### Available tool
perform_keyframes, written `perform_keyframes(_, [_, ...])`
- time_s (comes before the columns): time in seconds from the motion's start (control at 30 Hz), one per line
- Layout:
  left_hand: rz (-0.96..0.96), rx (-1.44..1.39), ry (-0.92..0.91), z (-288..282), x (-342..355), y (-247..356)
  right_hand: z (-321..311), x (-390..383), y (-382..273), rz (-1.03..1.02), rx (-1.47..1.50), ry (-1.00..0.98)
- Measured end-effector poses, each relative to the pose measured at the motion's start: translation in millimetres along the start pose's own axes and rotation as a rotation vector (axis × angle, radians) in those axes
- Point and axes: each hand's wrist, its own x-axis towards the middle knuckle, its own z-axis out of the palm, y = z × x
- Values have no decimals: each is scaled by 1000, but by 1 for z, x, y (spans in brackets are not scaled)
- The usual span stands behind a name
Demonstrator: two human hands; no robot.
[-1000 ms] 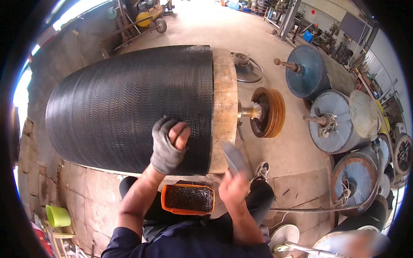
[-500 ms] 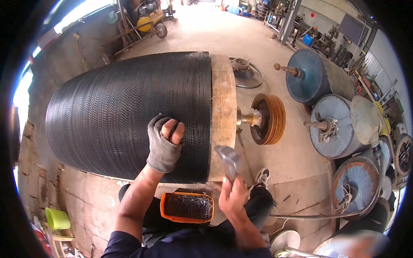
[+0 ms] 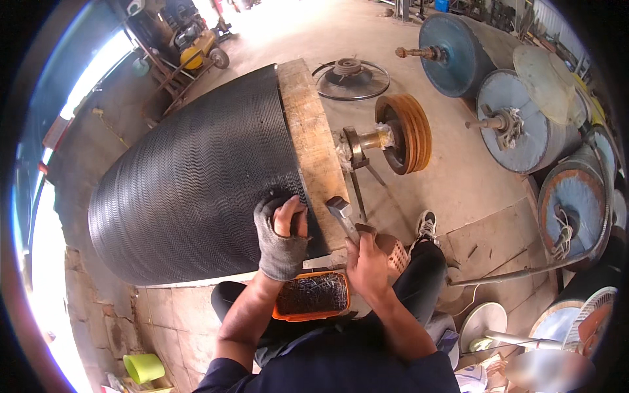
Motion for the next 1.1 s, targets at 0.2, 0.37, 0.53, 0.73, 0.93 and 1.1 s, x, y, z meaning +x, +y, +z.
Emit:
perform_keyframes(0.2, [-73,-1,-65,9,-3,-3,-6,2,1,-26,28,18])
perform_keyframes(0.37, [-164,17,-80,10,9,3,-8,5,-5,-69,23,21])
perform_keyframes(0.53, [-175,122,8,34,13,1,-17,19,-23,-120,42,81])
perform_keyframes(0.73, [-204,64,-26,39,12,-9,-19,28,-24,-66,48,-18])
perform_keyframes(0.93, [-210,182,-31,18,23,13,-19,34,-25,-14,83,-79])
perform_keyframes(1.1, [-33,107,-206,-21,-36,44,-29,35,-29,-146,143,146])
